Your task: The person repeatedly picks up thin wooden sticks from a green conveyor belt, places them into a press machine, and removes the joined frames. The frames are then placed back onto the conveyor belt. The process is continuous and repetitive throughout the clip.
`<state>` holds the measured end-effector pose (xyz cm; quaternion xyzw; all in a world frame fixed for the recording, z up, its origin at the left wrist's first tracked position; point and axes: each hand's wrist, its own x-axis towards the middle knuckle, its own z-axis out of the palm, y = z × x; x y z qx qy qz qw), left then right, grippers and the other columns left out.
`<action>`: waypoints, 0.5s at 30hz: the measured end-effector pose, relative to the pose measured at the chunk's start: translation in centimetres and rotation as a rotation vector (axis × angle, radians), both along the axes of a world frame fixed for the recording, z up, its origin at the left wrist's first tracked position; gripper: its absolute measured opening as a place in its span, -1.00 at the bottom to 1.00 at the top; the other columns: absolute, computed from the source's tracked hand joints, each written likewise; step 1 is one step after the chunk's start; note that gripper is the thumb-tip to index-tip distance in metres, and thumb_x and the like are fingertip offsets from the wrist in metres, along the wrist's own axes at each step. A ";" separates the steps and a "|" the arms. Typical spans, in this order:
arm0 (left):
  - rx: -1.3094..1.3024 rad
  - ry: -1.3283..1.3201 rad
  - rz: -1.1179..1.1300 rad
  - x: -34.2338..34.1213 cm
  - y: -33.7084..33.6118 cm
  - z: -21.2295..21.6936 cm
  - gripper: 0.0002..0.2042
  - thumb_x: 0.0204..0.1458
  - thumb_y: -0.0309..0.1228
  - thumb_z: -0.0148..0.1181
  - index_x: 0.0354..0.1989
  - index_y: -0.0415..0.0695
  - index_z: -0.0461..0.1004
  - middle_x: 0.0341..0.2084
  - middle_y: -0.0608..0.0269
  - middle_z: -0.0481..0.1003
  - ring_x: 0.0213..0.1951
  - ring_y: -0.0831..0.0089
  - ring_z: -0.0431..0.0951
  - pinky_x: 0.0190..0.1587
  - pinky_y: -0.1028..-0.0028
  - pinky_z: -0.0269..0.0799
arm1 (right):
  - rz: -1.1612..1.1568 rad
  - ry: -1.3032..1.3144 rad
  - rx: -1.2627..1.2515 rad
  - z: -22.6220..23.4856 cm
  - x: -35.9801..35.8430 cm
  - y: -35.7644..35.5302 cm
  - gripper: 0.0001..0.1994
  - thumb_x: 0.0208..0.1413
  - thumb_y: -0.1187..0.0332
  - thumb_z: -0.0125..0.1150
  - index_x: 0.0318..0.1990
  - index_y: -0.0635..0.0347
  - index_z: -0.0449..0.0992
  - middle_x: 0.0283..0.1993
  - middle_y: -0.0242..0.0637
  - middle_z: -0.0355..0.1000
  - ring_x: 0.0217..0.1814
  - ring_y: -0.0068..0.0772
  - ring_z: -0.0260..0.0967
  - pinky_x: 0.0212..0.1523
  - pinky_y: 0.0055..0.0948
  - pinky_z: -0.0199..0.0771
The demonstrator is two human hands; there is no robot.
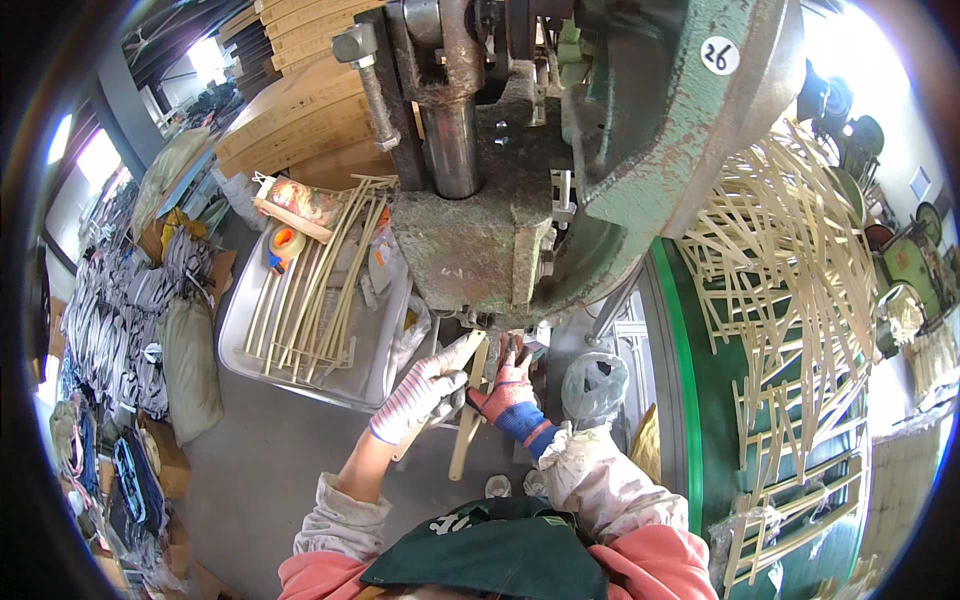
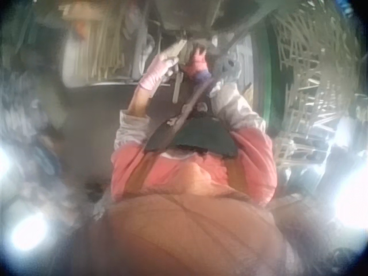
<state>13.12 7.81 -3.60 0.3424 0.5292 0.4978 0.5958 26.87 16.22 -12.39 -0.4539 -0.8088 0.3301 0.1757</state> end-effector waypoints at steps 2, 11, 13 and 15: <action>-0.003 0.065 -0.020 -0.3 0.4 -0.1 -0.50 0.12 -0.55 -0.08 0.27 0.01 0.13 -0.56 0.50 0.36 -0.66 0.77 0.24 -0.68 0.73 0.12 | -0.008 0.060 -0.161 1.1 0.3 0.2 0.13 -0.36 0.21 0.41 0.35 0.15 -0.30 0.34 0.16 -0.21 0.29 0.13 -0.04 0.17 -0.19 0.21; -0.049 0.353 -0.128 -1.1 1.1 0.3 -0.46 0.06 -0.57 -0.05 0.26 0.12 0.18 -0.65 0.54 0.36 -0.72 0.80 0.21 -0.70 0.70 0.16 | 0.427 -0.361 0.257 2.2 2.6 5.0 -0.18 -0.24 0.15 0.34 0.25 0.08 0.09 0.15 0.33 0.09 0.02 0.15 0.33 0.01 -0.21 0.41; -0.060 0.250 -0.180 -1.4 1.3 0.6 -0.46 0.10 -0.52 -0.05 0.29 0.09 0.10 -0.67 0.50 0.37 -0.73 0.75 0.25 -0.69 0.70 0.18 | 0.467 -0.419 0.143 1.7 2.4 5.7 -0.20 -0.23 0.17 0.33 0.24 0.04 0.12 0.16 0.34 0.08 0.01 0.17 0.33 0.00 -0.21 0.41; -0.153 0.290 -0.213 -1.9 1.3 0.7 -0.44 0.11 -0.51 -0.02 0.31 0.08 0.04 -0.63 0.43 0.40 -0.74 0.70 0.30 -0.69 0.69 0.25 | 0.449 -0.413 0.169 1.4 2.7 5.8 -0.22 -0.21 0.20 0.32 0.24 0.03 0.12 0.15 0.34 0.08 -0.01 0.19 0.34 -0.03 -0.19 0.43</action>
